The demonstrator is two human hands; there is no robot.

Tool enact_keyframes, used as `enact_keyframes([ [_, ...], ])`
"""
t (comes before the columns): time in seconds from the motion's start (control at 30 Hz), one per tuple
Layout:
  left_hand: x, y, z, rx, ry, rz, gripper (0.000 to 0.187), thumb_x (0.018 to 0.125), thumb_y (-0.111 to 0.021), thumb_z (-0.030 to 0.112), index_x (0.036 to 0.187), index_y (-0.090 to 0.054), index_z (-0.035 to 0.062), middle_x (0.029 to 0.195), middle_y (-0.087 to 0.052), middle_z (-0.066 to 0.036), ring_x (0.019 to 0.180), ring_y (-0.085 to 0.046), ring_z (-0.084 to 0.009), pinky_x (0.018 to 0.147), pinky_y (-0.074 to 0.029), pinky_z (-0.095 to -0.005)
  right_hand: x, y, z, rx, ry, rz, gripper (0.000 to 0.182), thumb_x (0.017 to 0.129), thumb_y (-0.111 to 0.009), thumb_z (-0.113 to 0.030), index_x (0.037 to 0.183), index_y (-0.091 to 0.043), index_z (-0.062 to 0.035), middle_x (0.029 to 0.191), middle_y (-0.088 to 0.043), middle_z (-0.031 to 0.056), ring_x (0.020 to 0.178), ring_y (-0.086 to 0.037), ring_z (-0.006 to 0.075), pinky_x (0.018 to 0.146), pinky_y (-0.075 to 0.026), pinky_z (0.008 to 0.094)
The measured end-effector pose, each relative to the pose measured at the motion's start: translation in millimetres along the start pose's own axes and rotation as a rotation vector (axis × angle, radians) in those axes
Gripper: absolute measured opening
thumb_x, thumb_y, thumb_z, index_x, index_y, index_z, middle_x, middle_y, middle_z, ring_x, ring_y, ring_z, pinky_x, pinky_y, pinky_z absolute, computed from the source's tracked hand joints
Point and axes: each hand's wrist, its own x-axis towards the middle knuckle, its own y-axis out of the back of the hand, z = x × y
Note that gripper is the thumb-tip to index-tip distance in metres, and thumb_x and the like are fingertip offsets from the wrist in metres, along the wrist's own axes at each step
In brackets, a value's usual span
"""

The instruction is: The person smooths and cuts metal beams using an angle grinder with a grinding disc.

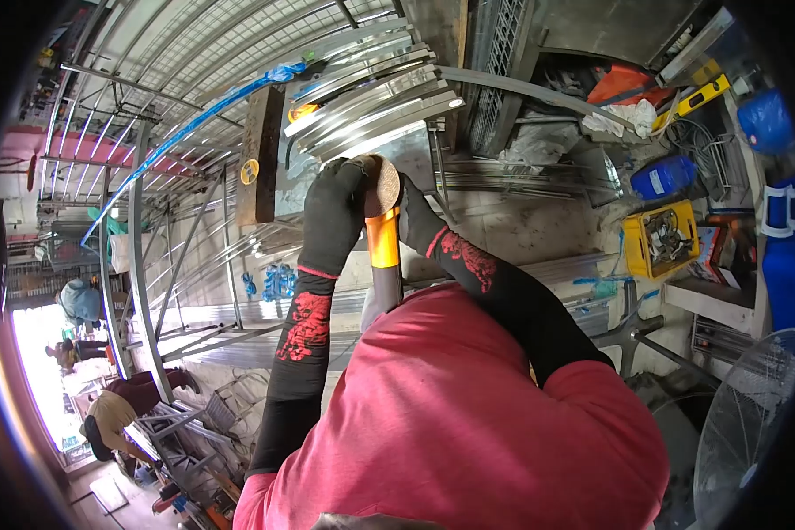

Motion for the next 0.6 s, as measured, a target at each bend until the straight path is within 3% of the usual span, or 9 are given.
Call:
enact_keyframes([
  [0.07,-1,1,-3,0.019,0.088,-0.021,0.031,0.091,-0.072,0.004,0.12,-0.079,0.0105,0.109,-0.076,-0.019,0.098,-0.072,-0.0398,0.084,-0.058,-0.0451,3,9,-1,0.054,-0.063,-0.063,0.043,0.113,-0.049,-0.04,0.141,-0.064,-0.012,0.133,-0.074,0.0057,0.117,-0.072,0.0251,0.107,-0.058,0.0439],
  [0.13,-3,-1,-6,-0.152,0.136,0.009,0.031,0.091,-0.07,0.001,0.12,-0.078,0.0086,0.11,-0.075,-0.018,0.097,-0.072,-0.0389,0.083,-0.057,-0.0433,14,28,2,0.161,-0.138,-0.241,0.045,0.113,-0.049,-0.043,0.143,-0.063,-0.0127,0.135,-0.073,0.0066,0.119,-0.071,0.0261,0.109,-0.057,0.0459],
  [0.2,-5,1,-6,-0.202,0.094,0.054,0.031,0.091,-0.07,0.0,0.119,-0.078,0.0082,0.109,-0.075,-0.018,0.096,-0.072,-0.0386,0.083,-0.057,-0.043,19,34,8,0.21,-0.108,-0.237,0.047,0.114,-0.046,-0.043,0.146,-0.061,-0.013,0.138,-0.072,0.0068,0.122,-0.07,0.0258,0.11,-0.057,0.0453],
  [0.27,-6,4,-2,-0.252,0.055,0.096,0.03,0.091,-0.07,0.0,0.118,-0.078,0.0079,0.108,-0.075,-0.018,0.095,-0.073,-0.0382,0.082,-0.057,-0.0427,11,25,5,0.259,-0.079,-0.378,0.048,0.115,-0.044,-0.042,0.148,-0.06,-0.0118,0.141,-0.07,0.0065,0.126,-0.068,0.0243,0.112,-0.055,0.0438],
  [0.33,-7,6,3,-0.307,0.071,0.001,0.026,0.089,-0.07,0.0,0.113,-0.076,0.0069,0.108,-0.075,-0.019,0.101,-0.072,-0.0416,0.088,-0.058,-0.0465,9,17,4,0.201,-0.047,-0.343,0.047,0.116,-0.043,-0.04,0.15,-0.059,-0.0113,0.143,-0.069,0.0056,0.129,-0.067,0.0232,0.114,-0.053,0.0422],
  [0.4,-11,2,3,-0.282,0.073,0.007,0.025,0.09,-0.072,0.005,0.114,-0.077,0.0082,0.106,-0.075,-0.019,0.099,-0.072,-0.0411,0.086,-0.057,-0.0469,7,10,5,-0.21,0.148,-0.193,0.047,0.117,-0.041,-0.038,0.151,-0.059,-0.012,0.144,-0.069,0.0052,0.131,-0.066,0.0224,0.116,-0.052,0.0408],
  [0.47,-12,-2,2,-0.131,0.051,0.073,0.022,0.09,-0.075,0.013,0.112,-0.078,0.0099,0.103,-0.075,-0.018,0.095,-0.072,-0.0404,0.082,-0.057,-0.0476,4,5,4,-0.094,0.072,-0.158,0.05,0.115,-0.042,-0.043,0.151,-0.059,-0.012,0.143,-0.069,0.0064,0.129,-0.067,0.0246,0.113,-0.054,0.0436],
  [0.6,-14,0,1,-0.028,0.141,0.066,0.019,0.094,-0.079,0.024,0.108,-0.08,0.0114,0.096,-0.073,-0.014,0.088,-0.071,-0.0381,0.077,-0.056,-0.0471,2,12,6,-0.226,0.049,-0.084,0.057,0.112,-0.044,-0.051,0.15,-0.059,-0.011,0.142,-0.07,0.0089,0.126,-0.069,0.029,0.109,-0.057,0.0499],
])
